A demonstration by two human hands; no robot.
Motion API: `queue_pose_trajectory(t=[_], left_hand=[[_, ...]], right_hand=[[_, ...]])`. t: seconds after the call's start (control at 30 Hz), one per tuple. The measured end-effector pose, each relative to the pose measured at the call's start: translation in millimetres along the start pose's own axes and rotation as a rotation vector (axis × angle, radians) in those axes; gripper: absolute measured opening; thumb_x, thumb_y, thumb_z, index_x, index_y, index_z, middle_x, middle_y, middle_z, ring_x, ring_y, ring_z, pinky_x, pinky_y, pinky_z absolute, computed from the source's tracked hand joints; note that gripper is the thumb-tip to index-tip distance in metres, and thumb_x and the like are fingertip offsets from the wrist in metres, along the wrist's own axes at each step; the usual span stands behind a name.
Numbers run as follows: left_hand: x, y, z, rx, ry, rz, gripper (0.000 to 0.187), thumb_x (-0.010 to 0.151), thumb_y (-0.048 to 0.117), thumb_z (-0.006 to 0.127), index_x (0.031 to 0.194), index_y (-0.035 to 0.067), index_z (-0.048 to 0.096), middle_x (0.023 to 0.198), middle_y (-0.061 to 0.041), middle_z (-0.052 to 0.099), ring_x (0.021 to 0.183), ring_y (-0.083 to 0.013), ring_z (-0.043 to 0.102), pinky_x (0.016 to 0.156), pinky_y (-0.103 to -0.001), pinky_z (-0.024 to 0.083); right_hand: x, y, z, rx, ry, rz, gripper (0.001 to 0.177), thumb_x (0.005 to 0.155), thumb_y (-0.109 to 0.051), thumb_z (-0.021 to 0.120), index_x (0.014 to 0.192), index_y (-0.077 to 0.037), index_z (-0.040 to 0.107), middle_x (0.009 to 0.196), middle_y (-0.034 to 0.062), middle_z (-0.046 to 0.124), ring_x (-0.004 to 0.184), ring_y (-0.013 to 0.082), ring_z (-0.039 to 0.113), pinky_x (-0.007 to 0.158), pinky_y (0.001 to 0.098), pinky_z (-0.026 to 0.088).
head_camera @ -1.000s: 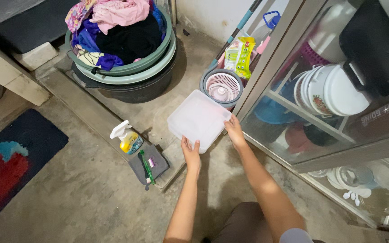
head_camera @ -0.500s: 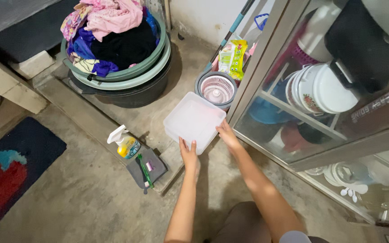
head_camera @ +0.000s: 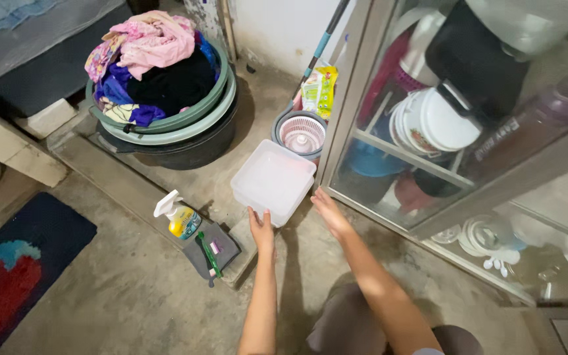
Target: The person opens a glass-door cabinet and removes multiple clear plastic containers one by one, placing them in a stack on the floor. The person continues to remove containers until the cabinet is empty, then closes the cabinet door.
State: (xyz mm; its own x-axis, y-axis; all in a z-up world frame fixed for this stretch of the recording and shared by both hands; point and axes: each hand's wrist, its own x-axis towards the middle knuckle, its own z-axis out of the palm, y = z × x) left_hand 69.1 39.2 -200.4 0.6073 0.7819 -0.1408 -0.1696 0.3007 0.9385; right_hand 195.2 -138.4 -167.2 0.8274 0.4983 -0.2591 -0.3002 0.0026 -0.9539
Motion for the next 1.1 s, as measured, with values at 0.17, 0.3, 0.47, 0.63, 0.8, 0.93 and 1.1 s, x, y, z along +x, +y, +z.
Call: queue_pose_trajectory(t=[0.17,0.3,0.47,0.63,0.8,0.93,1.1], left_hand=[[-30.3,30.9,10.0,-0.005,-0.060,0.020,0.070,0.102,0.020,0.057,0.161,0.002,0.022,0.169,-0.017,0.023,0.155,-0.0246,0.026,0.121,-0.034,0.026],[-57.5,52.1,27.9,0.018,-0.119,-0.062,0.066,0.102,0.022,0.052,0.161,0.007,0.027,0.166,-0.013,0.029,0.152,-0.0229,0.032,0.118,-0.035,0.031],[-95.3,63.4,60.7,-0.007,-0.259,0.029,0.058,0.105,0.023,0.050,0.157,0.003,0.036,0.165,-0.013,0.037,0.151,-0.0219,0.037,0.121,-0.034,0.028],[-136.0,71.2,99.9,-0.056,-0.439,0.070,0.055,0.105,0.022,0.050,0.155,0.000,0.040,0.162,-0.012,0.042,0.150,-0.0209,0.039,0.122,-0.034,0.029],[-179.3,87.8,138.7,-0.038,-0.585,0.060,0.053,0.106,0.024,0.051,0.153,0.001,0.043,0.161,-0.012,0.045,0.150,-0.0207,0.038,0.122,-0.033,0.027],[-208.6,105.4,167.7,-0.068,-0.686,0.041,0.052,0.107,0.027,0.048,0.153,0.003,0.045,0.161,-0.011,0.045,0.150,-0.0198,0.039,0.123,-0.033,0.026],[-249.4,113.7,199.6,-0.059,-0.806,0.019,0.051,0.107,0.028,0.048,0.152,0.003,0.047,0.160,-0.011,0.047,0.149,-0.0205,0.041,0.122,-0.033,0.027]], right_hand=[[-35.9,-9.0,-13.3,0.016,0.022,-0.018,0.072,0.102,-0.031,0.056,0.160,-0.004,0.025,0.168,0.0131,0.030,0.154,0.0232,0.030,0.121,0.0369,0.031],[-64.4,-18.4,-20.8,0.068,0.064,-0.147,0.065,0.102,-0.026,0.056,0.158,-0.001,0.033,0.163,0.0142,0.039,0.150,0.0236,0.038,0.118,0.0356,0.035],[-117.0,-45.6,-36.0,-0.021,0.091,-0.202,0.060,0.102,-0.024,0.053,0.156,-0.003,0.037,0.162,0.0126,0.041,0.148,0.0220,0.041,0.116,0.0346,0.036],[-177.6,-87.7,-57.3,0.006,0.170,-0.272,0.057,0.103,-0.021,0.053,0.155,-0.003,0.040,0.161,0.0146,0.043,0.149,0.0226,0.041,0.117,0.0335,0.035],[-227.3,-124.9,-85.8,0.032,0.256,-0.343,0.056,0.103,-0.022,0.051,0.156,-0.004,0.040,0.160,0.0138,0.043,0.150,0.0222,0.039,0.119,0.0320,0.031],[-251.5,-144.4,-108.3,-0.055,0.356,-0.389,0.054,0.103,-0.021,0.052,0.154,-0.004,0.041,0.160,0.0115,0.046,0.149,0.0214,0.040,0.119,0.0317,0.031],[-282.0,-152.5,-150.2,-0.020,0.408,-0.468,0.052,0.103,-0.016,0.054,0.152,-0.001,0.044,0.158,0.0127,0.047,0.148,0.0216,0.042,0.118,0.0324,0.034]])
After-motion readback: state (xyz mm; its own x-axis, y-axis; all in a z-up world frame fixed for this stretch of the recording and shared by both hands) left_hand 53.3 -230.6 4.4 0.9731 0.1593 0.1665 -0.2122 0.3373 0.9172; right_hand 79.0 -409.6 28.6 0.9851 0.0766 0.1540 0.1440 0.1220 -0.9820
